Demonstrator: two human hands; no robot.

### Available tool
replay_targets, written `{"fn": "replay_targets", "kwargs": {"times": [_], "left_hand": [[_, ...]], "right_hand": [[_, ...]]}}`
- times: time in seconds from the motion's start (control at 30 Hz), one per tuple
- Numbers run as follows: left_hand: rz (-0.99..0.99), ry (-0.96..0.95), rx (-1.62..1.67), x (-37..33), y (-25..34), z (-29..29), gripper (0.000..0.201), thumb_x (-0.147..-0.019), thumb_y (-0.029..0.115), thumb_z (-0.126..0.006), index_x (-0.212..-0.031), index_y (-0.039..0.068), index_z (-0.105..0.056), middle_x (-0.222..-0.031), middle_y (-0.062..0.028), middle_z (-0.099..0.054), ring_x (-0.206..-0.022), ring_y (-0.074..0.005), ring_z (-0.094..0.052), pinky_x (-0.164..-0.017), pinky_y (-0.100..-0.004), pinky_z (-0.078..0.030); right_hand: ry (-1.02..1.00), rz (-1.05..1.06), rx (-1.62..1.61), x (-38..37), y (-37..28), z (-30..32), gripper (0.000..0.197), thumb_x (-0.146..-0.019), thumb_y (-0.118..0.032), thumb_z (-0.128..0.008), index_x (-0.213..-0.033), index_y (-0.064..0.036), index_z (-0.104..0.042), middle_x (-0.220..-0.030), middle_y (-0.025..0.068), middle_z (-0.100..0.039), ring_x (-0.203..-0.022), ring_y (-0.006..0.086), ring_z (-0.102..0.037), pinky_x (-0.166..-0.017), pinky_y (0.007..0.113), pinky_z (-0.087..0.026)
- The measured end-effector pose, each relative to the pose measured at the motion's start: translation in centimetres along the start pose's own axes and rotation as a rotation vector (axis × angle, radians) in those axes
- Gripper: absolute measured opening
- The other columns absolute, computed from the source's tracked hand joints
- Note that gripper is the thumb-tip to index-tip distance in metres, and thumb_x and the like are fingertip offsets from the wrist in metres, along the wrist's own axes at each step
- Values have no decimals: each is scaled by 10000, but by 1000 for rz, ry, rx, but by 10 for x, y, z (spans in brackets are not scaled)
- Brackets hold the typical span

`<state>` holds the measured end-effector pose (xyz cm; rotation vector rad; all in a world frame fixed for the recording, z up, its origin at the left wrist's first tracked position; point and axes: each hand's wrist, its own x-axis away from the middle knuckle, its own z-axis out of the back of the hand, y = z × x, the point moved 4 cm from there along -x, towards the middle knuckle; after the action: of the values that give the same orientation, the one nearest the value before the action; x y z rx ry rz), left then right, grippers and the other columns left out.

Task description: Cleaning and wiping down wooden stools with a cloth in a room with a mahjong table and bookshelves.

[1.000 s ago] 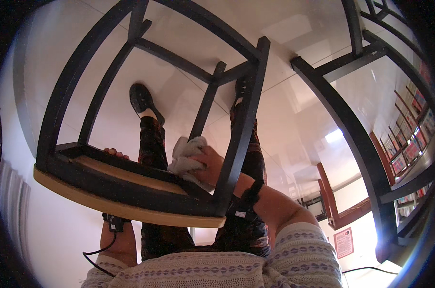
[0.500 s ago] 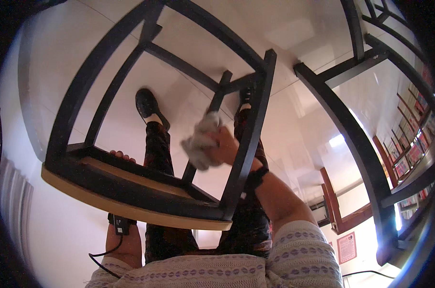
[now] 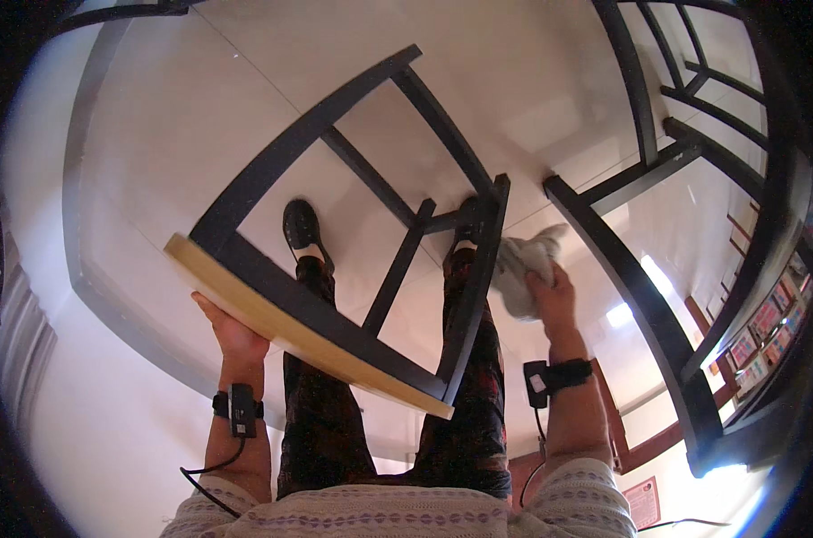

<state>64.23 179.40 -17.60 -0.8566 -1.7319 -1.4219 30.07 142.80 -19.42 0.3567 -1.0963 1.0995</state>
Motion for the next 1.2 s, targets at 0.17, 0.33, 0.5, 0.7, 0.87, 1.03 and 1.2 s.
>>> {"fn": "replay_targets", "kwargs": {"times": [0.17, 0.33, 0.5, 0.7, 0.87, 1.03, 1.2], "left_hand": [[1, 6, -107, 4, 26, -42, 749, -944, 662, -196, -1424, 104, -338, -1395, -75, -442, -1264, -226, -442, -1029, -343, -391], [-56, -105, -179, 12, 48, -84, 781, -932, 673, -248, -1425, 74, -342, -1403, -70, -441, -1255, -216, -451, -1017, -336, -396], [-78, -139, -274, 20, 71, -118, 783, -936, 661, -278, -1407, 42, -369, -1388, -63, -462, -1245, -195, -460, -1007, -318, -399], [-196, -208, -551, 34, 90, -149, 819, -914, 691, -295, -1361, 19, -433, -1294, -108, -546, -1157, -206, -545, -948, -332, -453], [-504, -414, -1037, 53, 103, -163, 928, -852, 779, -277, -1231, -30, -528, -1141, -124, -616, -1010, -198, -605, -853, -328, -483], [-547, -550, -999, 63, 104, -162, 859, -865, 745, -371, -1055, -55, -620, -920, -77, -650, -841, -159, -601, -741, -289, -478], [-458, -538, -1017, 73, 102, -157, 850, -854, 743, -406, -1051, -57, -617, -898, -59, -633, -816, -148, -587, -729, -280, -472]], "right_hand": [[74, 160, -233, 25, -60, 30, 455, -849, -128, -663, -1274, -11, -549, -1134, 94, -626, -1010, 180, -587, -880, 300, -474], [-18, 242, -382, 46, -91, 25, 445, -863, -162, -679, -1265, -16, -553, -1137, 87, -626, -1030, 179, -580, -914, 298, -452], [-17, 289, -420, 78, -124, 23, 432, -899, -106, -621, -1292, 29, -503, -1213, 115, -595, -1090, 193, -569, -977, 300, -421], [56, 431, -445, 92, -141, 42, 457, -885, -143, -663, -1292, 3, -515, -1194, 95, -600, -1084, 180, -554, -970, 299, -417], [144, 551, -350, 101, -149, 54, 436, -867, -195, -699, -1248, -37, -557, -1152, 71, -603, -1071, 170, -538, -961, 302, -405], [169, 611, -236, 111, -155, 64, 414, -827, -127, -705, -1203, -27, -563, -1184, 100, -538, -1118, 205, -513, -962, 310, -394], [-229, 1005, -144, 130, -161, 28, 550, -632, 9, -747, -1162, -81, -630, -1282, 150, -423, -1197, 298, -450, -1005, 361, -368]]}}
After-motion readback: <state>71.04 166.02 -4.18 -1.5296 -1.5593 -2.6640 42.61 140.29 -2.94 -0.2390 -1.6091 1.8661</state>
